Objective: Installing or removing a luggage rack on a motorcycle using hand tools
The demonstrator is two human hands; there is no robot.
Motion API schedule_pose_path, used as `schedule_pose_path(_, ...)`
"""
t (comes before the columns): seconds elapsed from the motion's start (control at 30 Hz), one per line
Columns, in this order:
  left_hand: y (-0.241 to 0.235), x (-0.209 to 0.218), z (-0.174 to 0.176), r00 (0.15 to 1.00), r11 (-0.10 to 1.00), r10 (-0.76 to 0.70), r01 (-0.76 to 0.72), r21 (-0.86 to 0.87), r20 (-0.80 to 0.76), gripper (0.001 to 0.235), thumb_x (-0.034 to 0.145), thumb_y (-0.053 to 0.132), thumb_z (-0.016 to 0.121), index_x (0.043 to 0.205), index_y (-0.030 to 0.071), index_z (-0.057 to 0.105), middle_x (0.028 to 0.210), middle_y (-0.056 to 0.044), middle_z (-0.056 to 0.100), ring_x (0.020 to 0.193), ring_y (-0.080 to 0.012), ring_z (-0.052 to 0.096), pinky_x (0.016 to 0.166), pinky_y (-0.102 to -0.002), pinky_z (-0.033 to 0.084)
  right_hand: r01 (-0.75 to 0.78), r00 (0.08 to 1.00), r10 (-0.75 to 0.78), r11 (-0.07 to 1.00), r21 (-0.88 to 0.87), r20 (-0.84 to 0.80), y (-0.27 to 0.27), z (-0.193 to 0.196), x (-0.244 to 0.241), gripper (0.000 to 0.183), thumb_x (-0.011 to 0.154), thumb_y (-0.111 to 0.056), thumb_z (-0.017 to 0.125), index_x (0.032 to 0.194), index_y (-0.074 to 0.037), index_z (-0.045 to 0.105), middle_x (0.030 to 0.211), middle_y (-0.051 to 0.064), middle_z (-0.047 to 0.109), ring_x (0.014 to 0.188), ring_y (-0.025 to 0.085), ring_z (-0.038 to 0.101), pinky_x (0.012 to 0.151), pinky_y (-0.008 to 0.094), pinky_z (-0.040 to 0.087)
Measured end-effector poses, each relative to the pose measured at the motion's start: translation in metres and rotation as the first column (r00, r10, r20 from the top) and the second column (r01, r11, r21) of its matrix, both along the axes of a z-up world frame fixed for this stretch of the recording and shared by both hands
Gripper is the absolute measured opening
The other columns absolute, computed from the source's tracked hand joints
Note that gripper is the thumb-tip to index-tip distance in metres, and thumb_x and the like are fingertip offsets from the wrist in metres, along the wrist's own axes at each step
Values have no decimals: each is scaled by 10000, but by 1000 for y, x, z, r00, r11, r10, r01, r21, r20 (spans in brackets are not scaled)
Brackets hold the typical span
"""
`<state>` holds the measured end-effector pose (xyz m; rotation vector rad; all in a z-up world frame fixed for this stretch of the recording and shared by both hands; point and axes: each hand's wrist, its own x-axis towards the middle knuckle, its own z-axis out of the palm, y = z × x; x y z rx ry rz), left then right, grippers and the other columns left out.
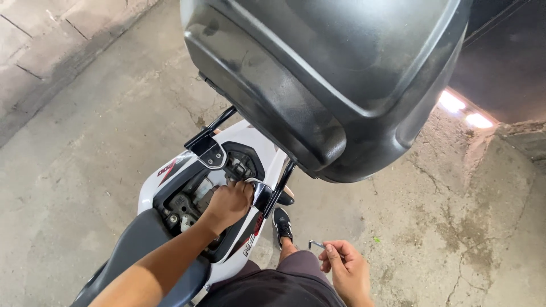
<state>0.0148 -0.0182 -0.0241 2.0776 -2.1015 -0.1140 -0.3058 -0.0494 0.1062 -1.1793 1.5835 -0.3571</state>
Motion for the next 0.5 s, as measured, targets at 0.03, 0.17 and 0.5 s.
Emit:
schedule_pose_path(0.03,-2,1,-10,1000,999,5,-6,-37,-21,226,973,173,439,823,95,590,650,-85,586,492,-318,592,364,-455,441,-7,1000,7,1000,-19,24,1,-4,-2,216,950,-154,609,966,-7,767,683,95,784,510,171,661,584,275,553)
schedule_pose_path(0.17,-1,-2,8,993,996,88,-88,1,-82,523,1075,402,384,696,132,621,630,-38,648,462,-196,599,385,-322,450,20,999,-18,999,45,-27,-1,14,5,227,966,-153,602,994,-5,772,714,109,787,545,180,669,609,291,568)
schedule_pose_path(0.5,5,1,37,1000,996,-13,14,82,-13,200,955,267,490,966,102,603,812,-103,623,683,-312,634,511,-453,513,77,997,-76,996,43,-24,0,7,-7,221,973,-140,602,976,17,757,699,135,763,526,202,659,573,309,548)
